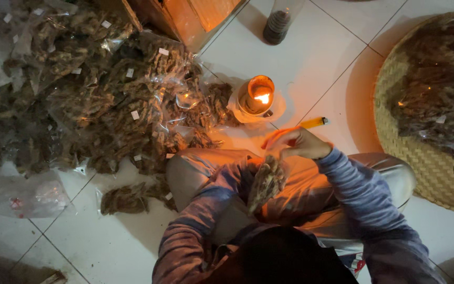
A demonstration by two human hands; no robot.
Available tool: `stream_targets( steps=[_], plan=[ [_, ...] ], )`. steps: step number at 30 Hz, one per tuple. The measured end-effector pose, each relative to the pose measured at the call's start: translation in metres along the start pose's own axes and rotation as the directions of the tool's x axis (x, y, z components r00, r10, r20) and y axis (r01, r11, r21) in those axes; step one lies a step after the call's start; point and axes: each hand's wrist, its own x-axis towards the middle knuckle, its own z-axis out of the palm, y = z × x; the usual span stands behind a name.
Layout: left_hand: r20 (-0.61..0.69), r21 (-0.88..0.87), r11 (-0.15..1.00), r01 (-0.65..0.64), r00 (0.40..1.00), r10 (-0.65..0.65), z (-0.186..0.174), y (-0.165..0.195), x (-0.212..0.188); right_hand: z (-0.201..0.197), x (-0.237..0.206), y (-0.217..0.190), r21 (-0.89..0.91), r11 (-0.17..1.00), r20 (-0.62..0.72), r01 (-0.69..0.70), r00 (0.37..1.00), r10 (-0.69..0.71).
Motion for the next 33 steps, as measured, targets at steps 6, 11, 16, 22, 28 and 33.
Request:
stream_targets(
  steps=[6, 11, 16, 22, 28, 33],
  plan=[
    [-0.111, -0.036, 0.998, -0.054, 0.993, 0.050, 0.031, 0.058, 0.010, -0.007, -0.015, -0.011, 0.020, 0.998, -0.445, -0.058, 0.893, 0.061],
    [-0.151, -0.223, 0.933, -0.282, 0.956, 0.253, 0.039, 0.099, 0.013, -0.001, -0.006, -0.016, -0.124, 0.960, -0.668, -0.252, 0.737, 0.107],
    [-0.378, 0.190, 0.949, -0.254, 0.873, 0.309, 0.030, 0.087, 0.013, -0.002, -0.003, -0.014, -0.241, 0.901, -0.632, -0.360, 0.763, 0.136],
    [-0.511, 0.184, 0.974, -0.133, 0.834, 0.210, 0.007, 0.063, 0.006, -0.014, -0.007, 0.007, -0.208, 0.926, -0.545, -0.315, 0.823, 0.158],
    [-0.534, 0.281, 0.954, -0.105, 0.809, 0.246, -0.016, 0.066, 0.000, -0.014, -0.008, 0.035, -0.096, 0.960, -0.575, -0.262, 0.802, 0.161],
    [-0.534, 0.390, 0.918, -0.076, 0.793, 0.292, -0.028, 0.065, -0.008, -0.021, -0.008, 0.044, 0.016, 0.950, -0.562, -0.310, 0.783, 0.265]
  ],
)
